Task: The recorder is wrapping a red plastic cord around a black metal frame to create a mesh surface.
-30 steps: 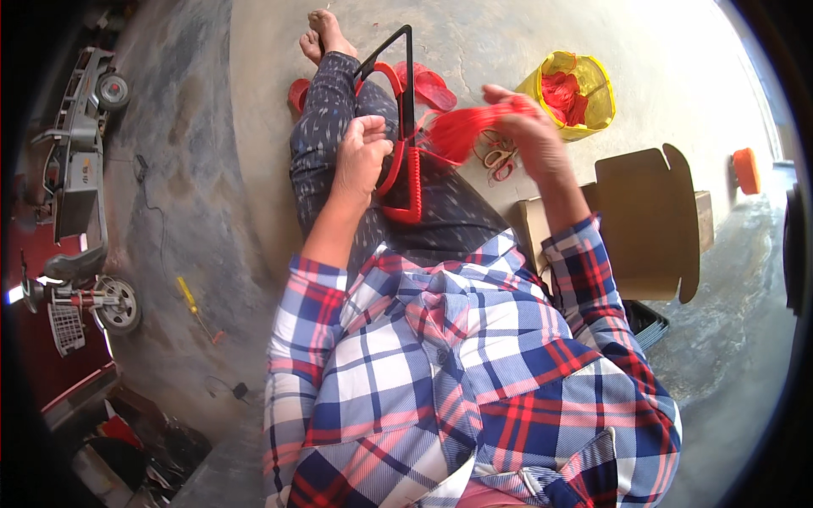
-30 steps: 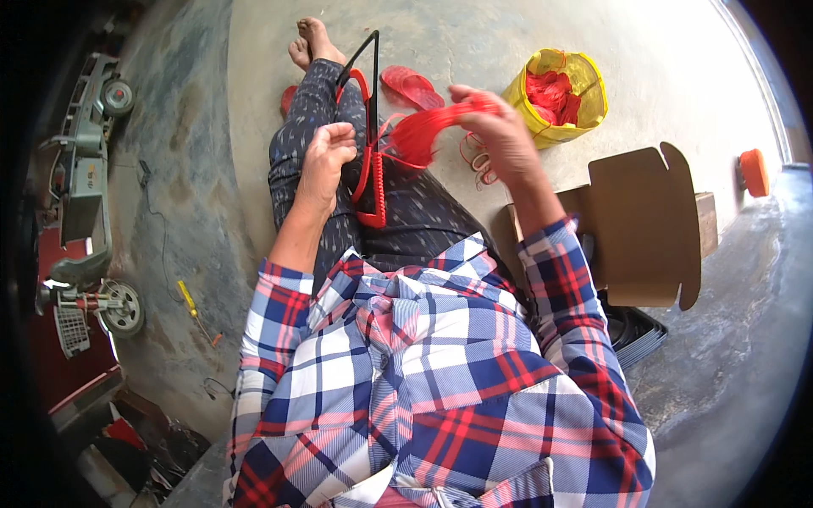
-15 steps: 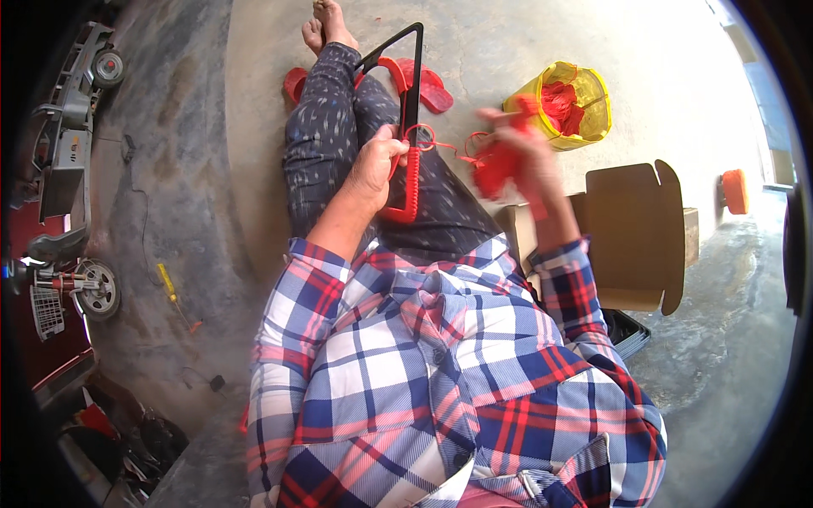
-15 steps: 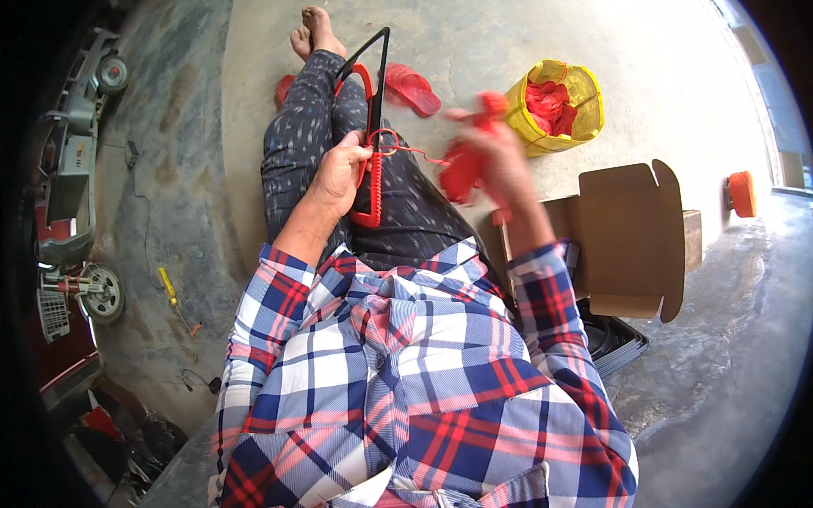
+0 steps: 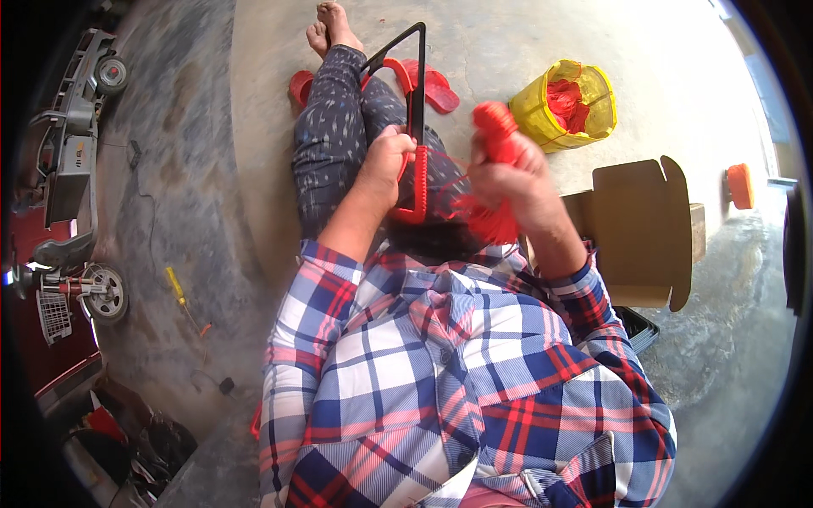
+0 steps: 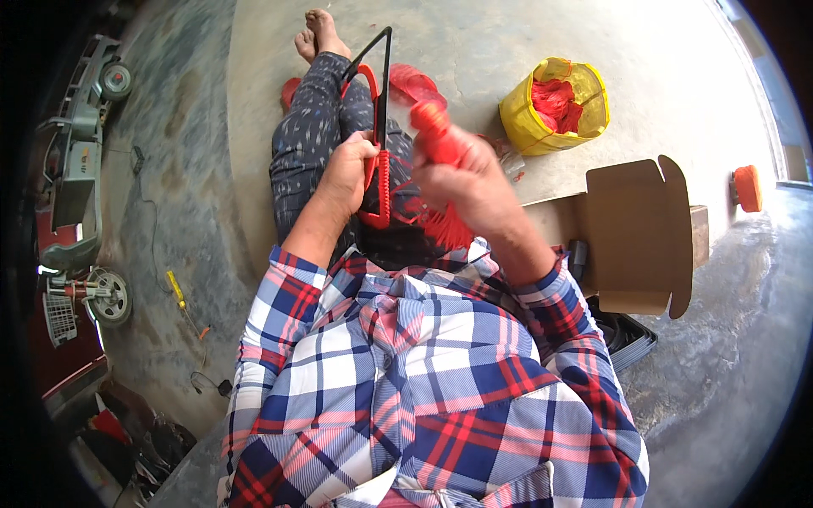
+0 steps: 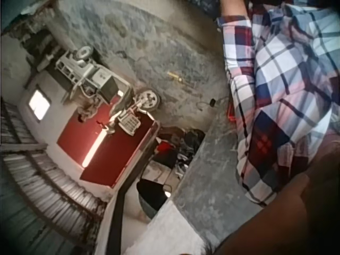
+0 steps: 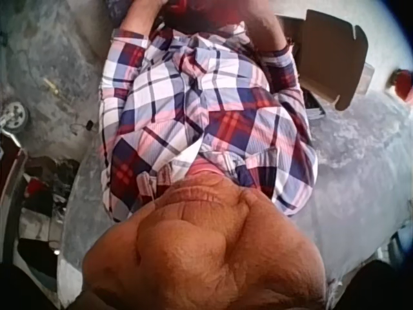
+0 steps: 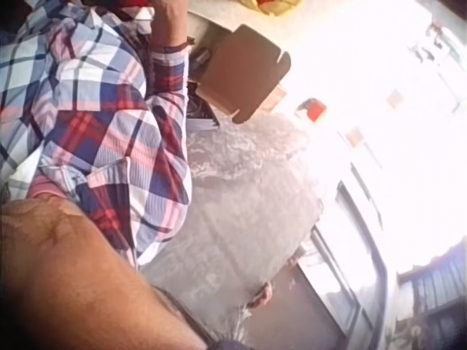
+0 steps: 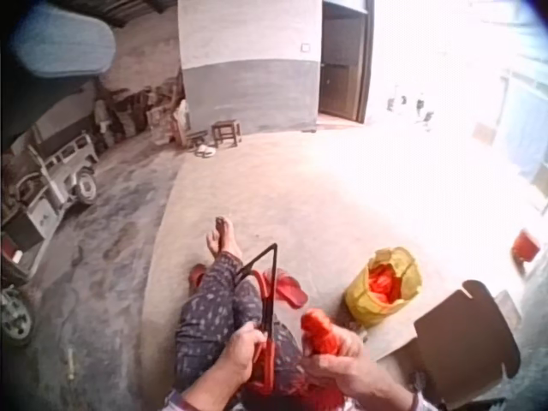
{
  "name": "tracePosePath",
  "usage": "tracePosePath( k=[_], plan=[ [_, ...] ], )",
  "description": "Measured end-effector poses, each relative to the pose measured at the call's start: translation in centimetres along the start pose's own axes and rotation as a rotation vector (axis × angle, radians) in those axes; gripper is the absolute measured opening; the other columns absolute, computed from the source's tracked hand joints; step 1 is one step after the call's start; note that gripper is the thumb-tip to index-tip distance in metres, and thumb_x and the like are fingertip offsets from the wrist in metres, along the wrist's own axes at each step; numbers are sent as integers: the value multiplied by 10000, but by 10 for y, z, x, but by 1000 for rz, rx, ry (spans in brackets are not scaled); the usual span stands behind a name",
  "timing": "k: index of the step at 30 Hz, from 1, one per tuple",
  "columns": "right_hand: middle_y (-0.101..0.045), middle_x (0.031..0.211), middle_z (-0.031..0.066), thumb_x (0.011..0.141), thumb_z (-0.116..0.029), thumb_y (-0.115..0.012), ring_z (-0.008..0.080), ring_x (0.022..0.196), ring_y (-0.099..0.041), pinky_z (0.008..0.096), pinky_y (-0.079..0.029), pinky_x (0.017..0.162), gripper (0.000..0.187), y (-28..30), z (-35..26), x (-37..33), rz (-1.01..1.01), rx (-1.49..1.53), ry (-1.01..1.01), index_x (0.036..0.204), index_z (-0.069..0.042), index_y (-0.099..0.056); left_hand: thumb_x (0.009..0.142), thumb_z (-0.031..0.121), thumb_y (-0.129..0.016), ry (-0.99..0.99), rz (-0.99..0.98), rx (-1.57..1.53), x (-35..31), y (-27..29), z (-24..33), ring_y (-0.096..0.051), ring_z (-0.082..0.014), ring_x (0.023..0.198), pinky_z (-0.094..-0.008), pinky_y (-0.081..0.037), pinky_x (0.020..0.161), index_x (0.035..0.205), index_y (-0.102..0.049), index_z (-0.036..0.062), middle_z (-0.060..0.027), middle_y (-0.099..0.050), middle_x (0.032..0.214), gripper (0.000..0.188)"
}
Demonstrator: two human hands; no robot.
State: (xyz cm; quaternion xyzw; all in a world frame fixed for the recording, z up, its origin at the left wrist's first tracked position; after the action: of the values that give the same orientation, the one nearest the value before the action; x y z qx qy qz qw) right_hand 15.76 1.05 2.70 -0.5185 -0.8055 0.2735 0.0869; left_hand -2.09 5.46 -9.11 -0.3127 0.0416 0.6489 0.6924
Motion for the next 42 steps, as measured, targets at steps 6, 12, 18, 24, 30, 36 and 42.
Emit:
tracePosePath(
  k=[6, 12, 18, 24, 30, 36, 42],
  plan=[
    [-571, 834, 107, 737, -135, -613, 174, 759, -549, 301, -447, 721, 351, -27, -57, -5, -346, 209, 178, 1031, -1, -476, 787, 38, -612, -1001, 217, 908, -58, -55, 52, -584, -213, 980, -343, -471, 854, 1063, -551, -12, -148, -593, 1054, 287],
    [-578, 840, 61, 707, -56, -632, 206, 813, -595, 336, -483, 736, 231, 30, -10, 34, -294, -1205, 199, 936, -74, -653, 879, 106, -648, -665, 358, 428, -31, 21, 52, -520, -76, 573, -252, -456, 518, 870, -591, 14, -24, -595, 744, 108],
    [-621, 885, 155, 734, -152, -661, 351, 856, -612, 422, -487, 751, 172, 19, 47, 61, -283, -1564, 54, 876, -55, -675, 950, 236, -545, 126, 215, 183, -57, 11, -6, -386, -57, 415, -222, -289, 321, 990, -469, 121, 8, -502, 749, 143],
    [-637, 966, 220, 743, -147, -695, 370, 889, -633, 424, -506, 764, 277, 3, 51, 65, -65, -1191, 328, 976, -3, -655, 872, 95, -641, -464, 523, 493, -47, 34, 19, -505, -128, 612, -286, -452, 579, 906, -512, 41, -39, -551, 759, 143],
    [-627, 1061, 137, 773, -131, -735, 261, 940, -629, 349, -493, 858, 381, -6, 31, 47, 52, -955, 489, 1118, -12, -627, 863, 81, -637, -747, 290, 418, -80, -41, 86, -495, -83, 634, -252, -448, 587, 892, -508, 29, -19, -545, 739, 142],
    [-623, 1120, 140, 922, -211, -567, 271, 1075, -586, 407, -438, 968, 275, 45, -28, 32, 252, 31, 386, 1093, 1, -605, 884, 131, -558, -197, 148, 259, -47, -12, 66, -462, -22, 664, -179, -367, 538, 953, -579, 85, 37, -567, 797, 85],
    [-547, 838, 75, 933, -219, -484, 197, 811, -563, 358, -487, 776, 207, 168, -79, 0, 22, 437, 496, 987, -33, -556, 753, 108, -595, -256, 122, 450, -27, 9, 28, -483, -156, 1019, -270, -356, 960, 1137, -541, 17, -88, -536, 1095, 399]
  ],
)
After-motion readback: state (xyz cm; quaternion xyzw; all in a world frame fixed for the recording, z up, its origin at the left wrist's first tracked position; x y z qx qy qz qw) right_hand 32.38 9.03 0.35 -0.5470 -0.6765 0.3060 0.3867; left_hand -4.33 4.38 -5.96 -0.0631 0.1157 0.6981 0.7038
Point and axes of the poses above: each hand's wrist, its own x-axis towards the middle knuckle, its own y-axis out of the back of the hand, z = x × y, the point moved 3 cm from there along x, towards the middle knuckle
